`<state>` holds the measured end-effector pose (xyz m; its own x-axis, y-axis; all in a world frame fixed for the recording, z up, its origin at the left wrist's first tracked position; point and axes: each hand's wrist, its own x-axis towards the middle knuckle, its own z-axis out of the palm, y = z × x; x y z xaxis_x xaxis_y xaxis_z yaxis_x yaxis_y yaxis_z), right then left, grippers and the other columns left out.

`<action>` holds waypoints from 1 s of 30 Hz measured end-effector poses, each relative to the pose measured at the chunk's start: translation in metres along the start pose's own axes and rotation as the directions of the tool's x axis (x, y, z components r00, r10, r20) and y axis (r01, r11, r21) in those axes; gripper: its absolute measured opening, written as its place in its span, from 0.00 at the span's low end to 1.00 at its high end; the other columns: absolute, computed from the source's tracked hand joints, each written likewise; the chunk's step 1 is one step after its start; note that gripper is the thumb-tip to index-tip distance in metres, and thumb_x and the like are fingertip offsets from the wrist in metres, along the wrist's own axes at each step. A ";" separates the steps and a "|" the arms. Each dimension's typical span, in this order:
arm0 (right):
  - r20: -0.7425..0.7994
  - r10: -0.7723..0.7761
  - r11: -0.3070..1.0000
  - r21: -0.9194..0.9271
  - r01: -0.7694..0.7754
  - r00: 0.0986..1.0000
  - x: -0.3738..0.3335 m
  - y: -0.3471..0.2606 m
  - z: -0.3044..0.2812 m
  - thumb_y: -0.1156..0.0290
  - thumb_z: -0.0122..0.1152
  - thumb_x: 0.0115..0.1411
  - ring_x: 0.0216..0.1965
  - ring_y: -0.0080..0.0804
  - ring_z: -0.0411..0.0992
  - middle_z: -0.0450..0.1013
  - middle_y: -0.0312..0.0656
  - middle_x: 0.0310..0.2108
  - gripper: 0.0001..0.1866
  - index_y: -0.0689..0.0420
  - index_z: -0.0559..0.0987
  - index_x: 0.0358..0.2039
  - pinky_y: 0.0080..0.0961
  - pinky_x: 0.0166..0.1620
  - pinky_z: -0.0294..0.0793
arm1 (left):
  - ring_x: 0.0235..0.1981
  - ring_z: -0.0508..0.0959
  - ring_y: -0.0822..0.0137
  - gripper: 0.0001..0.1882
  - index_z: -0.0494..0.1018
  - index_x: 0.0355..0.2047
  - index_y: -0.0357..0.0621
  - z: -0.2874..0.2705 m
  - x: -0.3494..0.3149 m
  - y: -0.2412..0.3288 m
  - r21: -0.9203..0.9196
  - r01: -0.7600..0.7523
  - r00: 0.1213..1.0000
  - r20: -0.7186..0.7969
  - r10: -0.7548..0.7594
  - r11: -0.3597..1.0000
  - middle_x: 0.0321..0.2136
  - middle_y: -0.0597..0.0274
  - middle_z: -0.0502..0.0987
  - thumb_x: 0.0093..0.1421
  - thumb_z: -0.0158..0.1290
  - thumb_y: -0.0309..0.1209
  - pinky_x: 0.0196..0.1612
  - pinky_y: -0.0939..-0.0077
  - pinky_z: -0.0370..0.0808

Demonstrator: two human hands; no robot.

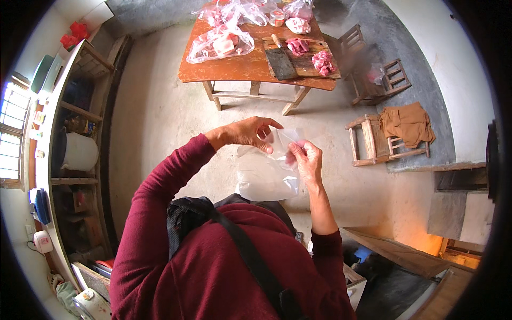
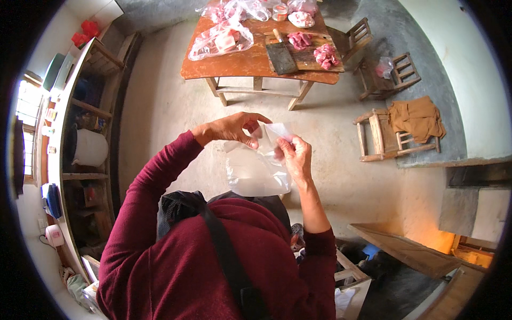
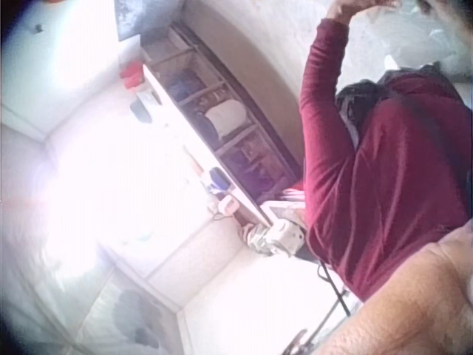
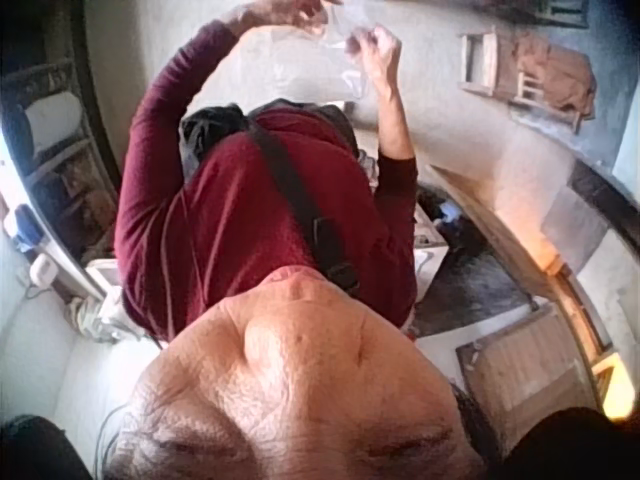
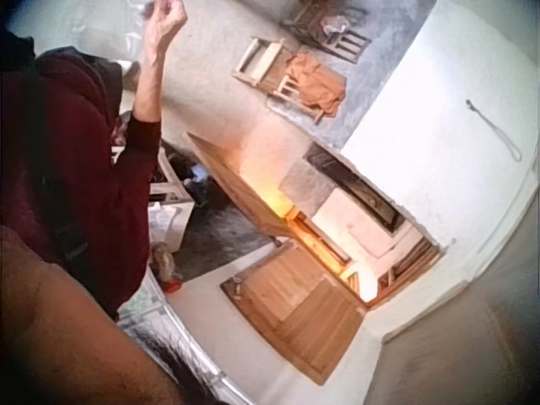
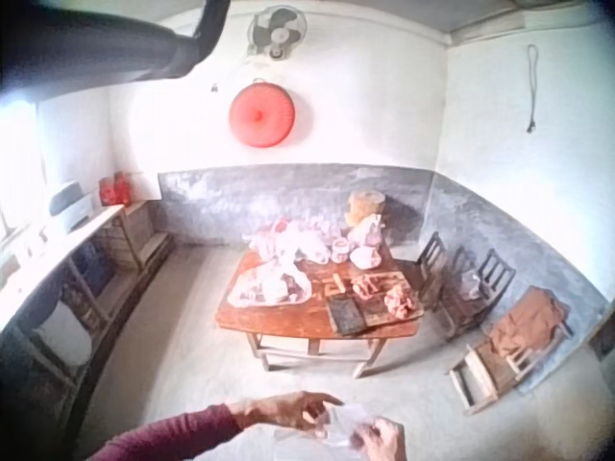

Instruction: The person places pieces of raw meat into clear plastic bags on a wooden table. They then tie the bags closed by hand and arrange them on the table.

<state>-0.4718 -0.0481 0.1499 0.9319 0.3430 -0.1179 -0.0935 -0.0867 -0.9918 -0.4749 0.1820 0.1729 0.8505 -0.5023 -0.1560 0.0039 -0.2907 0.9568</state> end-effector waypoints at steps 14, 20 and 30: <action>0.274 0.084 0.986 0.118 -0.120 0.958 0.115 0.010 0.015 0.68 0.61 0.55 0.20 0.17 0.67 0.72 0.34 0.19 0.10 0.63 0.77 0.24 0.17 0.23 0.68 | 0.25 0.77 0.74 0.10 0.75 0.36 0.38 -0.058 0.052 -0.026 0.180 0.133 0.933 -0.355 -0.062 0.975 0.20 0.62 0.76 0.57 0.44 0.20 0.33 0.79 0.74; 0.222 0.152 0.957 0.212 -0.200 0.963 0.195 0.003 -0.009 0.68 0.63 0.53 0.11 0.20 0.64 0.71 0.39 0.15 0.12 0.64 0.75 0.22 0.17 0.12 0.61 | 0.39 0.73 0.54 0.18 0.72 0.43 0.41 -0.098 0.107 -0.020 0.595 0.085 0.743 -0.573 0.347 0.799 0.36 0.50 0.74 0.52 0.57 0.32 0.43 0.63 0.69; 0.323 0.213 0.898 0.308 -0.316 0.922 0.286 0.010 -0.034 0.72 0.63 0.53 0.14 0.20 0.68 0.73 0.39 0.17 0.08 0.63 0.77 0.23 0.15 0.16 0.66 | 0.35 0.74 0.60 0.15 0.74 0.32 0.43 -0.104 0.176 -0.022 0.438 0.185 0.729 -0.662 0.176 0.880 0.29 0.59 0.75 0.46 0.63 0.35 0.39 0.68 0.71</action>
<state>-0.1938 0.0176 0.1080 0.7262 0.5997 -0.3361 -0.4859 0.1018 -0.8681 -0.2706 0.1846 0.1496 0.9685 0.1215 0.2173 -0.0698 -0.7051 0.7057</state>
